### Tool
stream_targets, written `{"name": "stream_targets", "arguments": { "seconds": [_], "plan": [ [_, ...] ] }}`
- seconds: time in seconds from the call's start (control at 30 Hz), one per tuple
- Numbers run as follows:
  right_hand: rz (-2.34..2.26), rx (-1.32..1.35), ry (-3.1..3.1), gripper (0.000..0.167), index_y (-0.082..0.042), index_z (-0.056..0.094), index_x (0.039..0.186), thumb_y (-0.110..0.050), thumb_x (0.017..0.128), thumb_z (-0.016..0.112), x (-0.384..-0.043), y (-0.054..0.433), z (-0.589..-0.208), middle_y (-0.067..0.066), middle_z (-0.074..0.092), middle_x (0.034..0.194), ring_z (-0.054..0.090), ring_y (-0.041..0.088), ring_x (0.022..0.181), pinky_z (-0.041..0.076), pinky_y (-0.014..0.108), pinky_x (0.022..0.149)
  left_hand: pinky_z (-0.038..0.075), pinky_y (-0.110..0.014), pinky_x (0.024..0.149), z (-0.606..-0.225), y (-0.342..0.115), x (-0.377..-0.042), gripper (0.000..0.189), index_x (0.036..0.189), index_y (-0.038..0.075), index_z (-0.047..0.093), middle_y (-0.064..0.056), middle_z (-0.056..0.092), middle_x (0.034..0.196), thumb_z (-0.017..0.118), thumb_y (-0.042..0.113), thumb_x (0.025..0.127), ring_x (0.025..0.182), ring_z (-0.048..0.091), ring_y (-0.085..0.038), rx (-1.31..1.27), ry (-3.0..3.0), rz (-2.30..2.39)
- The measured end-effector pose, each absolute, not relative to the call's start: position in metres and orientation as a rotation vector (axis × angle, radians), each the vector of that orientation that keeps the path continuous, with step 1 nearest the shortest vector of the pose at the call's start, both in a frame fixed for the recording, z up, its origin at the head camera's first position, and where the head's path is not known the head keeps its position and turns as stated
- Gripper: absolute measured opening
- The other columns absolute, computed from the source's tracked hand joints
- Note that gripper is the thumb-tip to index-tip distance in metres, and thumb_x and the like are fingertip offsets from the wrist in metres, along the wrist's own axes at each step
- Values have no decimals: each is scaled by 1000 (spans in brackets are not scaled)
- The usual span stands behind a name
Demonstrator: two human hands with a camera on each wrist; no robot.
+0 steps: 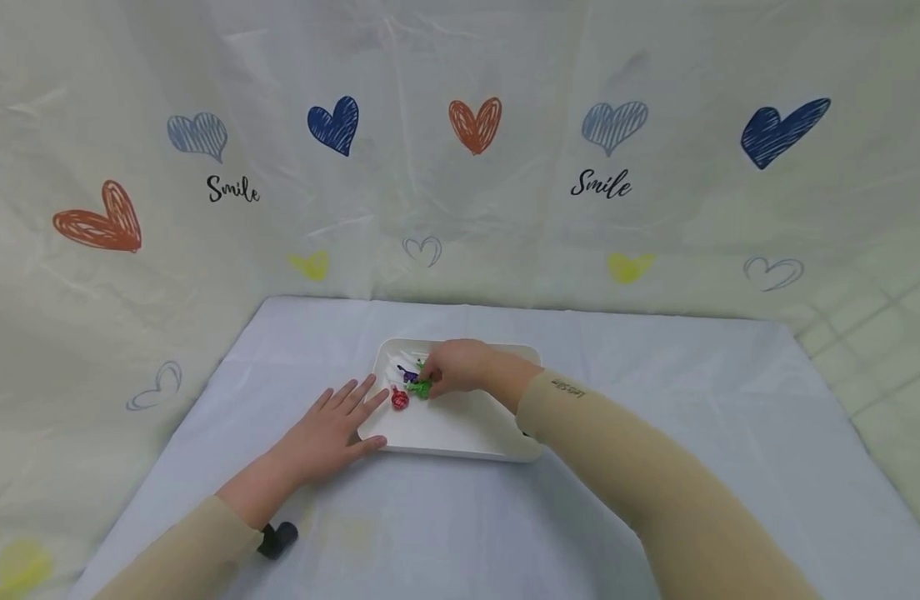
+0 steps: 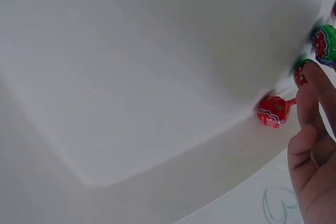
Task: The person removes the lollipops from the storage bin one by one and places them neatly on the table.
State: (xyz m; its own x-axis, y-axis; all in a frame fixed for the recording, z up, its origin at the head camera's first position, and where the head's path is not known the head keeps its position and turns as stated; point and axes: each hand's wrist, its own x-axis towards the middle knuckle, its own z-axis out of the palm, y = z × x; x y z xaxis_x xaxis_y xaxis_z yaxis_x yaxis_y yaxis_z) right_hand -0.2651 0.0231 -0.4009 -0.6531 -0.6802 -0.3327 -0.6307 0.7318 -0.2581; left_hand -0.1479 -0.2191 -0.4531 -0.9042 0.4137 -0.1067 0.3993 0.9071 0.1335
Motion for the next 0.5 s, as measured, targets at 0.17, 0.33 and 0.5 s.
{"name": "stream_targets", "arguments": {
  "seconds": [0.17,0.33,0.5],
  "plan": [
    [-206,-983,2502,36,-26,72,123,-33,88,77,-263,19,-403,-12,64,93,57,10,87,51,24,87,14,-60,118,-453,-219,-147,88,159,28,22,-1,10,167,27,81,89,150,15,-34,633,2942,172],
    [-179,-1002,2513,30,-27,75,118,-31,88,77,-261,18,-405,-12,67,98,59,7,89,51,27,92,13,-59,118,-452,-218,-146,83,159,28,22,-1,10,167,35,75,93,150,15,-34,641,2946,190],
    [-135,-1023,2524,25,-26,77,114,-30,89,76,-261,20,-405,-11,66,97,58,7,90,50,27,91,13,-59,118,-451,-218,-146,82,159,29,22,0,10,167,37,74,93,151,15,-33,642,2949,190]
  ]
}}
